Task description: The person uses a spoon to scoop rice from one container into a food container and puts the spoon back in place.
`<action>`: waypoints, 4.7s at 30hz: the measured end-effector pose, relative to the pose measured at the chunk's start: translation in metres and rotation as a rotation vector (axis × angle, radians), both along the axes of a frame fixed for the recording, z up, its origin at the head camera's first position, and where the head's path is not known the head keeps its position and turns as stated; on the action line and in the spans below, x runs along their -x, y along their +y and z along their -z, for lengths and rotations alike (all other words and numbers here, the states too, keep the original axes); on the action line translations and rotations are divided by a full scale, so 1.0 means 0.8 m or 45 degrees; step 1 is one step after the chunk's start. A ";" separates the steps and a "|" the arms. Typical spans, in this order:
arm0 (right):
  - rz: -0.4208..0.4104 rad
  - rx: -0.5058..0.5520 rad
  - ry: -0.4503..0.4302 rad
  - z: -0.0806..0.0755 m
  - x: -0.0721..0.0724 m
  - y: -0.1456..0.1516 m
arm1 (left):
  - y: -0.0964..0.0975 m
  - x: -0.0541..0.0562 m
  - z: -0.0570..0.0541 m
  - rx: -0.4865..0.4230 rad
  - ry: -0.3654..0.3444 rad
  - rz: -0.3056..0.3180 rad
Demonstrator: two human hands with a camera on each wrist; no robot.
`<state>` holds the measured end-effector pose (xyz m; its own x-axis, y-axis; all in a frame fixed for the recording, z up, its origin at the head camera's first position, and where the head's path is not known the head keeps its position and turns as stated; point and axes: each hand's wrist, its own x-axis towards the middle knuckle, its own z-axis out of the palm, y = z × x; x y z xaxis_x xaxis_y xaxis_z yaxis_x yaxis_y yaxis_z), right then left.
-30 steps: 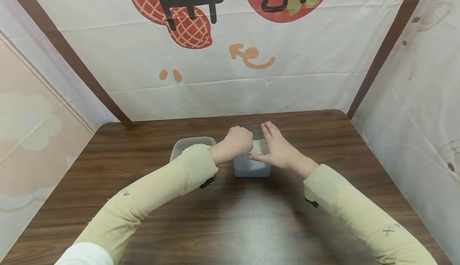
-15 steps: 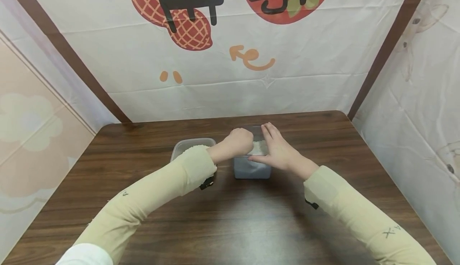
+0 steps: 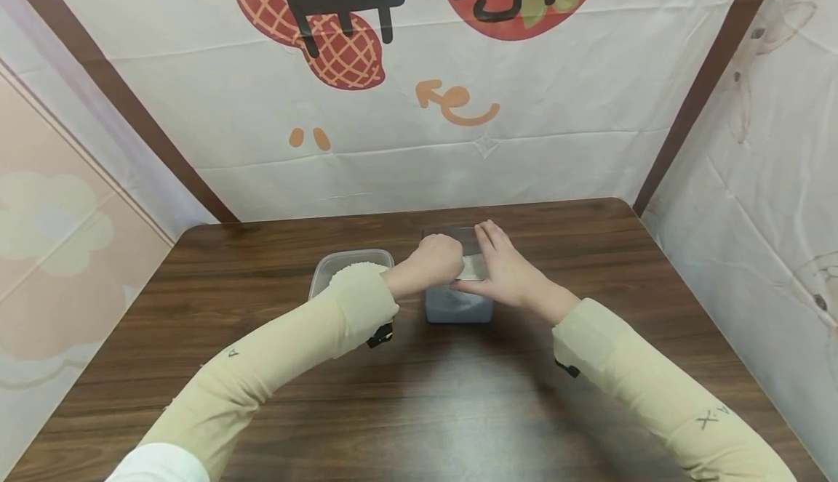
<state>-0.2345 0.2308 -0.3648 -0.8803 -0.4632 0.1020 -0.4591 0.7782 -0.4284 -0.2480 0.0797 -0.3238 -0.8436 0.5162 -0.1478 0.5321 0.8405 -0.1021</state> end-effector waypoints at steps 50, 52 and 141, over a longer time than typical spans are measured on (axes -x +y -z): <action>0.013 0.035 0.105 0.001 -0.003 -0.003 | -0.041 0.071 0.044 -0.391 -0.102 -0.138; 0.016 0.034 0.100 0.001 -0.003 -0.003 | -0.044 0.097 0.078 -0.370 -0.029 -0.064; 0.050 -0.038 0.001 -0.003 -0.004 -0.004 | -0.128 -0.007 -0.045 -0.909 -0.317 -0.394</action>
